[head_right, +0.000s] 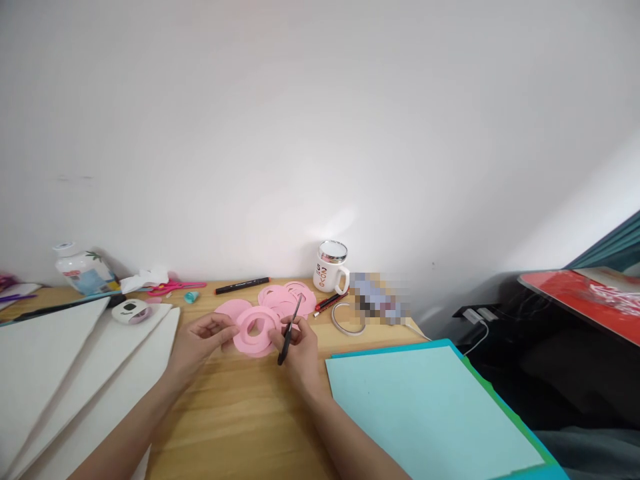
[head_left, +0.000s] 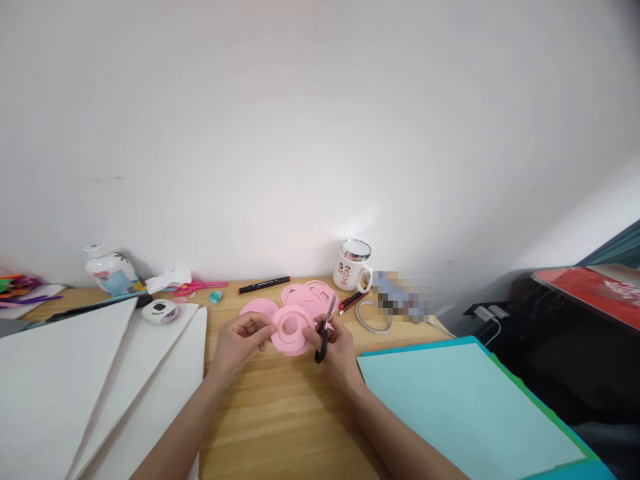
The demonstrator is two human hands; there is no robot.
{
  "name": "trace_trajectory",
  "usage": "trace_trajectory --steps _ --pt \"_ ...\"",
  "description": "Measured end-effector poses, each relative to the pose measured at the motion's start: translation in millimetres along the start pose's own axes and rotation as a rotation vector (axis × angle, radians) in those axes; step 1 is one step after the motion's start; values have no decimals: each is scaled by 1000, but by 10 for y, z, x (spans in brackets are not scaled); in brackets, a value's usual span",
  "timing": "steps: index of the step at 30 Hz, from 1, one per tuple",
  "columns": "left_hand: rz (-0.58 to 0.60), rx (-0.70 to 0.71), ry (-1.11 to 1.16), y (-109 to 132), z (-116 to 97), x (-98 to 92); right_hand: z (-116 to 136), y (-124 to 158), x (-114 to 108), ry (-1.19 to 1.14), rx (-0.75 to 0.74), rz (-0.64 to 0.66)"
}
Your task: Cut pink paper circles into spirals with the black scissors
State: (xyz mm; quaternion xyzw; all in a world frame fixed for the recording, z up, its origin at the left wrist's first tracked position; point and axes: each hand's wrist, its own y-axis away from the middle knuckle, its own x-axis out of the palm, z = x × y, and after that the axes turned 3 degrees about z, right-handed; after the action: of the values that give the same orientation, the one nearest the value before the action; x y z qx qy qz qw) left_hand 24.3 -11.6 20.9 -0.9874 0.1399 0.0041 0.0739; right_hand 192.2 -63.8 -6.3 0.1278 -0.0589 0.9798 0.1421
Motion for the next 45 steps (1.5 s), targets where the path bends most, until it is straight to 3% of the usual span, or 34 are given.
trace_trajectory --steps 6,12,16,19,22,25,29,34,38,45 --pt "5 -10 28 -14 7 23 -8 -25 -24 -44 1 -39" --pt "153 -21 30 12 -28 27 -14 -30 -23 -38 5 -35" --pt "236 41 -123 42 -66 55 -50 -33 -28 -59 36 -64" --pt "212 125 -218 50 -69 73 -58 -40 -41 -37 56 -66" --pt "117 193 -260 45 -59 63 -33 -61 -63 23 43 -48" --pt "76 169 -237 41 -60 35 4 -82 -80 48 13 -30" --pt "89 -3 -136 47 -72 11 54 -51 -54 68 6 183" --pt "54 -84 -69 45 -85 -11 126 58 18 85 137 522" --pt "115 -159 -53 28 -90 -47 151 100 32 93 210 594" --pt "169 -150 -169 33 -96 -64 164 110 13 172 250 661"
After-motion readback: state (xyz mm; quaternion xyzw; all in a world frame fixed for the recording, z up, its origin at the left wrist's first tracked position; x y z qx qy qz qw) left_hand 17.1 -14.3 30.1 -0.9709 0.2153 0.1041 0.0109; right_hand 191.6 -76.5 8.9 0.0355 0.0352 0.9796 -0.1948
